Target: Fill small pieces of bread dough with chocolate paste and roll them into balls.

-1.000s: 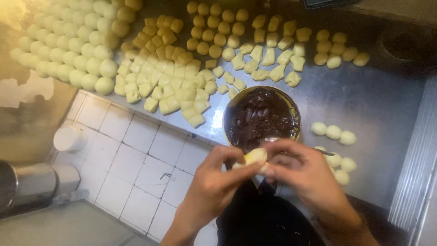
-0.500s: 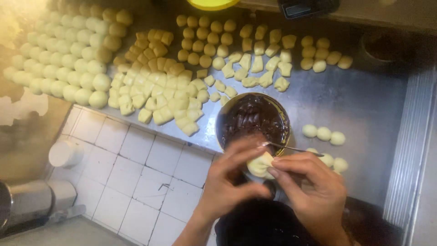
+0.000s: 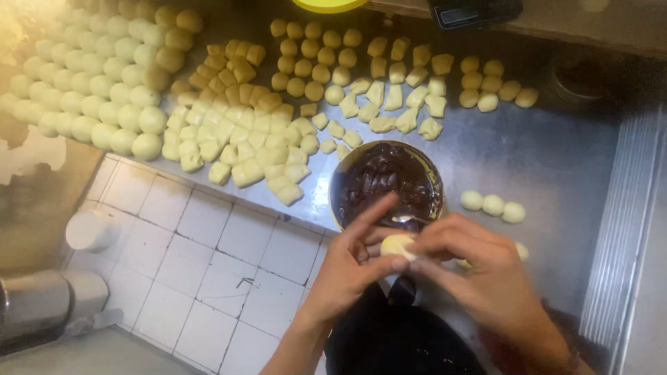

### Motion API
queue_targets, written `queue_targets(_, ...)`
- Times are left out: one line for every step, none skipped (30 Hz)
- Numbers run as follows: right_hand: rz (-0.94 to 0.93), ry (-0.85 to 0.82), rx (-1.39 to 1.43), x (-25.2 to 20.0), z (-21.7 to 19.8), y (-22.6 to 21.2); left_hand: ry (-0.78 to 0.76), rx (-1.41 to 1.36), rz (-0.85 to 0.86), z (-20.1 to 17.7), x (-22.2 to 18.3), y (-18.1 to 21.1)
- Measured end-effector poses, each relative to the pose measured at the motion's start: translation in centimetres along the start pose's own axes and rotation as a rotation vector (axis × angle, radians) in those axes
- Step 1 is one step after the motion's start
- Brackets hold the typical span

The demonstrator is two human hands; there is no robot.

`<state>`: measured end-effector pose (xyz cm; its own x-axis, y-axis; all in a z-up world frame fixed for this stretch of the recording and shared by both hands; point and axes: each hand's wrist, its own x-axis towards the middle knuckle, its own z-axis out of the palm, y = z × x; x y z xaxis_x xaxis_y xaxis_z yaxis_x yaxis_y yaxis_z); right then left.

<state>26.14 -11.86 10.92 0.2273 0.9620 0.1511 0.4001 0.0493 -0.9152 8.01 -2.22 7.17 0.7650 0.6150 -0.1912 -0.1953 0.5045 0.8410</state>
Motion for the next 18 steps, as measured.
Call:
queue_targets(-0.003,-0.003,-0.002,-0.2,0.3,0.2,0.002,-0.001,0.005,-0.3,0.2,-0.8)
queue_targets(0.013,0.042,-0.072,-0.4,0.5,0.4,0.010,0.026,0.004,-0.6,0.4,-1.6)
queue_targets(0.030,0.088,-0.143,-0.6,0.8,0.7,0.019,0.053,0.004,-0.9,0.7,-2.4)
queue_targets(0.026,0.083,-0.144,-0.3,1.0,0.2,0.023,0.051,0.009,-0.7,0.9,-2.9)
queue_targets(-0.087,0.094,-0.141,-0.1,1.3,-0.3,0.079,-0.083,-0.044,-0.6,1.1,-3.5)
queue_targets(-0.205,0.103,-0.136,0.3,1.6,-0.8,0.135,-0.215,-0.092,-0.5,1.5,-3.9)
queue_targets(-0.213,0.098,-0.136,0.1,2.0,-0.9,0.139,-0.216,-0.083,-0.2,1.7,-3.9)
queue_targets(-0.317,0.188,-0.279,-0.3,2.4,-1.0,0.150,-0.199,-0.051,0.1,1.8,-3.9)
queue_targets(-0.422,0.279,-0.421,-0.7,2.7,-1.1,0.160,-0.182,-0.018,0.5,2.0,-4.0)
queue_targets(-0.426,0.278,-0.424,-1.2,2.5,-1.2,0.160,-0.184,-0.014,1.3,2.5,-3.7)
queue_targets(-0.451,0.295,-0.421,-1.8,2.3,-1.3,0.089,-0.357,0.007,2.2,3.0,-3.4)
queue_targets(-0.480,0.314,-0.418,-2.2,2.2,-1.4,0.014,-0.526,0.031,3.0,3.6,-3.0)
queue_targets(-0.488,0.315,-0.420,-1.4,2.7,-0.7,0.011,-0.525,0.039,3.4,4.6,-2.1)
queue_targets(-0.464,0.342,-0.509,-0.6,3.2,-0.1,-0.046,-0.722,0.023,3.9,5.6,-1.2)
queue_targets(-0.438,0.369,-0.597,0.3,3.7,0.5,-0.105,-0.918,0.006,4.5,6.7,-0.3)
queue_targets(-0.439,0.372,-0.599,0.4,3.4,0.1,-0.109,-0.917,0.005,4.1,7.1,-0.4)
queue_targets(-0.411,0.348,-0.673,0.6,3.0,-0.4,-0.023,-0.915,-0.002,3.8,7.7,-0.6)
queue_targets(-0.382,0.323,-0.745,0.9,2.7,-0.8,0.065,-0.911,-0.007,3.4,8.2,-0.7)
